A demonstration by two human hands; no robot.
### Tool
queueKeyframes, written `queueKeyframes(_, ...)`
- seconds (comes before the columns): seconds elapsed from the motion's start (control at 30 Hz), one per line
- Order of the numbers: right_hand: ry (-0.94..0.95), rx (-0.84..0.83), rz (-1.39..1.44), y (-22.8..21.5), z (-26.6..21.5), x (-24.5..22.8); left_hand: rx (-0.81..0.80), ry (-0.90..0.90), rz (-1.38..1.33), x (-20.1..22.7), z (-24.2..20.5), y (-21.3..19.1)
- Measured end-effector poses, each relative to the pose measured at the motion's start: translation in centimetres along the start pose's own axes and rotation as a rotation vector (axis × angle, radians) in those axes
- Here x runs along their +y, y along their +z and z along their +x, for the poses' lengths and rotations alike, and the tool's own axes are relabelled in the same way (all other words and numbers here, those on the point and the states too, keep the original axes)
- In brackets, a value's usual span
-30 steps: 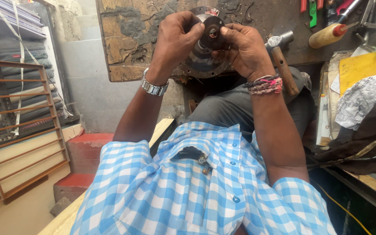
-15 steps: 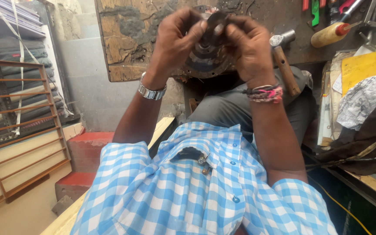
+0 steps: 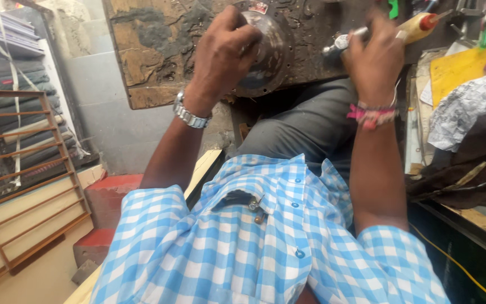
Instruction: The person disassembles a motor housing by hammering the casing to separate it from the stator. They remove the rotor, inspect the copper windings, and reassemble the housing by hammering the casing back into place. The person uses a hammer and a rag during the process.
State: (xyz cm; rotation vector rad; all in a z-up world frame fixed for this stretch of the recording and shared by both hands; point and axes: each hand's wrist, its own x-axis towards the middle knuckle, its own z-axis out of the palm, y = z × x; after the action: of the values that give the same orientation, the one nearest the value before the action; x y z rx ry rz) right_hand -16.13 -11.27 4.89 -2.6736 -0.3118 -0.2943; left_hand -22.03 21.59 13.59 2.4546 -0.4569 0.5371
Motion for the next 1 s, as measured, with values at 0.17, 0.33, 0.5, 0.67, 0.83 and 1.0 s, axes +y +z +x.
queueKeyframes(0.17,0.012,-0.16,-0.167,-0.1,-4.5,-1.2,-0.057,-0.341,-0.495,-1.8,-0.6,-0.3)
queueKeyframes(0.33,0.024,-0.149,-0.138,0.7,-4.8,-1.2,0.035,-0.773,-1.249,-3.5,-2.4,1.0)
queueKeyframes(0.5,-0.033,0.032,-0.3,0.5,-5.2,-3.0,-0.079,-0.97,-1.411,-4.7,-4.0,1.8)
queueKeyframes(0.67,-0.277,0.227,-0.05,0.7,-7.5,-6.8,-0.279,-0.587,-0.713,-13.3,0.9,1.3)
queueKeyframes(0.83,-0.377,0.086,0.318,0.7,-8.4,-10.2,-0.45,-0.385,-0.06,-15.3,2.6,3.6)
queueKeyframes(1.0,-0.262,0.125,0.335,0.0,-7.5,-10.0,-0.613,-0.296,0.228,-18.2,3.8,6.5)
